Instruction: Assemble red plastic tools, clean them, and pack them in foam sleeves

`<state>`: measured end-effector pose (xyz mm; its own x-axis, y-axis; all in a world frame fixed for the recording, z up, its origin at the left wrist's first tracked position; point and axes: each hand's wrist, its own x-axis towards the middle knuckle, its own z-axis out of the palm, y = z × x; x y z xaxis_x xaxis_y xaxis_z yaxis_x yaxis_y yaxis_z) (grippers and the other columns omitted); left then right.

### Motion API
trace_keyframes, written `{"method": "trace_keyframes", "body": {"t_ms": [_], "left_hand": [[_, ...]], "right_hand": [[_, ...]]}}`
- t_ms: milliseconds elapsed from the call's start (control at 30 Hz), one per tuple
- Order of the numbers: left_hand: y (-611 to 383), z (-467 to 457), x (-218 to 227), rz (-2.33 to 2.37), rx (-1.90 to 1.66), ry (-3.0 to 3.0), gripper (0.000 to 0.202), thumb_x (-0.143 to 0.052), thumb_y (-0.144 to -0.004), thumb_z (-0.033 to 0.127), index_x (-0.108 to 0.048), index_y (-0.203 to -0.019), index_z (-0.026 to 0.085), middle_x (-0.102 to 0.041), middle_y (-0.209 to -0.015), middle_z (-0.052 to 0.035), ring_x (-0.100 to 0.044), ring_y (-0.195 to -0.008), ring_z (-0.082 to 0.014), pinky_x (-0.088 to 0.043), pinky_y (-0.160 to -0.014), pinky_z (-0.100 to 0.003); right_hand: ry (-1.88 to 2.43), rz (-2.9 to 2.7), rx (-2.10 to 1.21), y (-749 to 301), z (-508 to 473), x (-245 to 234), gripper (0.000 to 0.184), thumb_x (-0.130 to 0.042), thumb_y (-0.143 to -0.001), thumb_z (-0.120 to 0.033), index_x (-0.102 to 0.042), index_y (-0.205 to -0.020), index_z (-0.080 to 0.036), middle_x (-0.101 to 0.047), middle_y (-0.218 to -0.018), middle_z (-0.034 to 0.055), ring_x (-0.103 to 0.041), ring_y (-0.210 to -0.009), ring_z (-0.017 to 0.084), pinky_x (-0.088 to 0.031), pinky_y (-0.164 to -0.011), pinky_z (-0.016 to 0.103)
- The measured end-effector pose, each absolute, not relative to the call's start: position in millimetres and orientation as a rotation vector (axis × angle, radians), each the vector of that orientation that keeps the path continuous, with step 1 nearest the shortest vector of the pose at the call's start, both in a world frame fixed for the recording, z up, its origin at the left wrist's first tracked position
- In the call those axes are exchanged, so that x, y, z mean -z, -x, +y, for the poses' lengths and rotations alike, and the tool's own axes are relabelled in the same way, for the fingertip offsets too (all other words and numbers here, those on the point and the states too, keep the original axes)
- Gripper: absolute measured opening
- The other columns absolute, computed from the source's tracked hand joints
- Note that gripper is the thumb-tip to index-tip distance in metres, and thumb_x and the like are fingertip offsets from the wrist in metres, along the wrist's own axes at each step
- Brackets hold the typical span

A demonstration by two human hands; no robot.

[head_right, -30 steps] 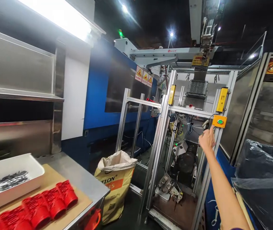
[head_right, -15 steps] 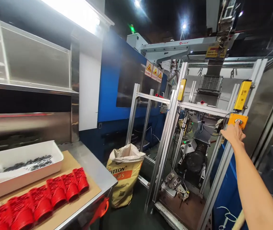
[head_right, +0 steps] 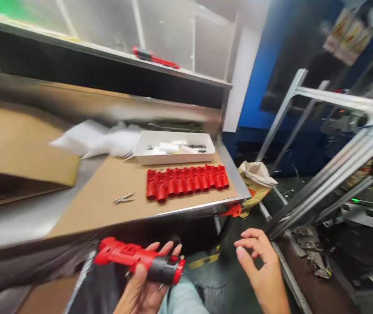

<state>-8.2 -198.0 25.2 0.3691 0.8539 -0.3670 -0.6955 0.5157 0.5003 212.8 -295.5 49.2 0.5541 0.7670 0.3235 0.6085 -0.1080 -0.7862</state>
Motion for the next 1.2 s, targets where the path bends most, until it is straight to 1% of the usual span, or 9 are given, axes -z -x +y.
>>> {"method": "trace_keyframes", "body": {"t_ms": [100, 400, 533, 733, 833, 900, 967, 1100, 1200], "left_hand": [[10, -204, -26, 0.651, -1.102, -0.222, 0.028, -0.077, -0.078, 0.040, -0.072, -0.102, 0.027, -0.078, -0.107, -0.0061, -0.070, -0.106, -0.0261, -0.059, -0.086, -0.032], [24, -210, -18, 0.789, -1.143, -0.050, 0.039, -0.087, -0.067, 0.039, -0.072, -0.099, 0.024, -0.076, -0.104, -0.0071, -0.070, -0.103, -0.0228, -0.058, -0.086, -0.029], [31, -205, -9, 0.865, -1.184, -0.104, 0.044, -0.081, -0.073, 0.046, -0.069, -0.109, 0.025, -0.073, -0.087, -0.0030, -0.071, -0.096, -0.0201, -0.058, -0.086, -0.029], [46, -195, 1, 0.798, -1.233, -0.033, 0.040, -0.074, -0.078, 0.051, -0.069, -0.108, 0.026, -0.065, -0.075, -0.0008, -0.067, -0.109, -0.0241, -0.052, -0.100, -0.035], [58, -191, -2, 0.778, -1.233, 0.024, 0.033, -0.068, -0.084, 0.048, -0.070, -0.109, 0.026, -0.067, -0.078, -0.0024, -0.069, -0.099, -0.0240, -0.055, -0.094, -0.036], [70, -188, -3, 0.788, -1.224, 0.056, 0.032, -0.064, -0.088, 0.045, -0.071, -0.111, 0.023, -0.068, -0.082, -0.0044, -0.069, -0.086, -0.0203, -0.058, -0.086, -0.033], [83, -186, -2, 0.774, -1.207, 0.084, 0.033, -0.064, -0.089, 0.042, -0.071, -0.113, 0.021, -0.068, -0.085, -0.0065, -0.067, -0.079, -0.0176, -0.058, -0.079, -0.029], [104, -180, 8, 0.746, -1.220, 0.086, 0.036, -0.072, -0.082, 0.040, -0.073, -0.115, 0.025, -0.071, -0.096, -0.0075, -0.065, -0.077, -0.0180, -0.058, -0.071, -0.027], [114, -177, 16, 0.731, -1.284, 0.086, 0.040, -0.079, -0.075, 0.042, -0.075, -0.112, 0.028, -0.073, -0.092, -0.0069, -0.063, -0.071, -0.0167, -0.057, -0.068, -0.026]], "right_hand": [[1.712, -1.236, -0.494, -156, -272, -27, 0.023, -0.065, -0.083, -0.044, -0.077, -0.080, -0.025, -0.066, -0.106, 0.0080, -0.066, -0.084, 0.019, -0.054, -0.071, 0.026], [1.586, -1.399, -0.684, -111, -257, 1, 0.019, -0.065, -0.085, -0.040, -0.075, -0.085, -0.023, -0.063, -0.113, 0.0092, -0.065, -0.103, 0.024, -0.055, -0.089, 0.032], [1.611, -1.416, -0.536, -123, -250, 4, 0.018, -0.059, -0.090, -0.032, -0.074, -0.093, -0.023, -0.065, -0.111, 0.0096, -0.068, -0.097, 0.021, -0.057, -0.075, 0.026], [1.503, -1.614, -0.636, -109, -231, 5, 0.016, -0.058, -0.092, -0.028, -0.070, -0.101, -0.023, -0.064, -0.093, 0.0031, -0.059, -0.059, 0.009, -0.052, -0.055, 0.019], [1.466, -1.658, -0.548, -93, -213, -2, 0.015, -0.058, -0.093, -0.029, -0.069, -0.100, -0.022, -0.062, -0.086, 0.0013, -0.057, -0.058, 0.008, -0.049, -0.053, 0.018], [1.492, -1.714, -0.458, -85, -189, -11, 0.016, -0.055, -0.095, -0.029, -0.069, -0.100, -0.021, -0.063, -0.082, 0.0006, -0.057, -0.058, 0.009, -0.048, -0.051, 0.019], [1.560, -1.843, -0.366, -78, -150, -20, 0.018, -0.053, -0.097, -0.030, -0.068, -0.099, -0.021, -0.066, -0.081, 0.0012, -0.060, -0.063, 0.012, -0.049, -0.055, 0.021], [1.654, -2.101, -0.208, -57, -51, -25, 0.014, -0.058, -0.094, -0.026, -0.069, -0.103, -0.021, -0.070, -0.097, 0.0058, -0.065, -0.091, 0.021, -0.052, -0.078, 0.032], [1.666, -2.268, -0.161, -36, 12, -16, 0.021, -0.069, -0.086, -0.025, -0.069, -0.107, -0.022, -0.068, -0.107, 0.0093, -0.060, -0.104, 0.027, -0.050, -0.076, 0.035]]}}
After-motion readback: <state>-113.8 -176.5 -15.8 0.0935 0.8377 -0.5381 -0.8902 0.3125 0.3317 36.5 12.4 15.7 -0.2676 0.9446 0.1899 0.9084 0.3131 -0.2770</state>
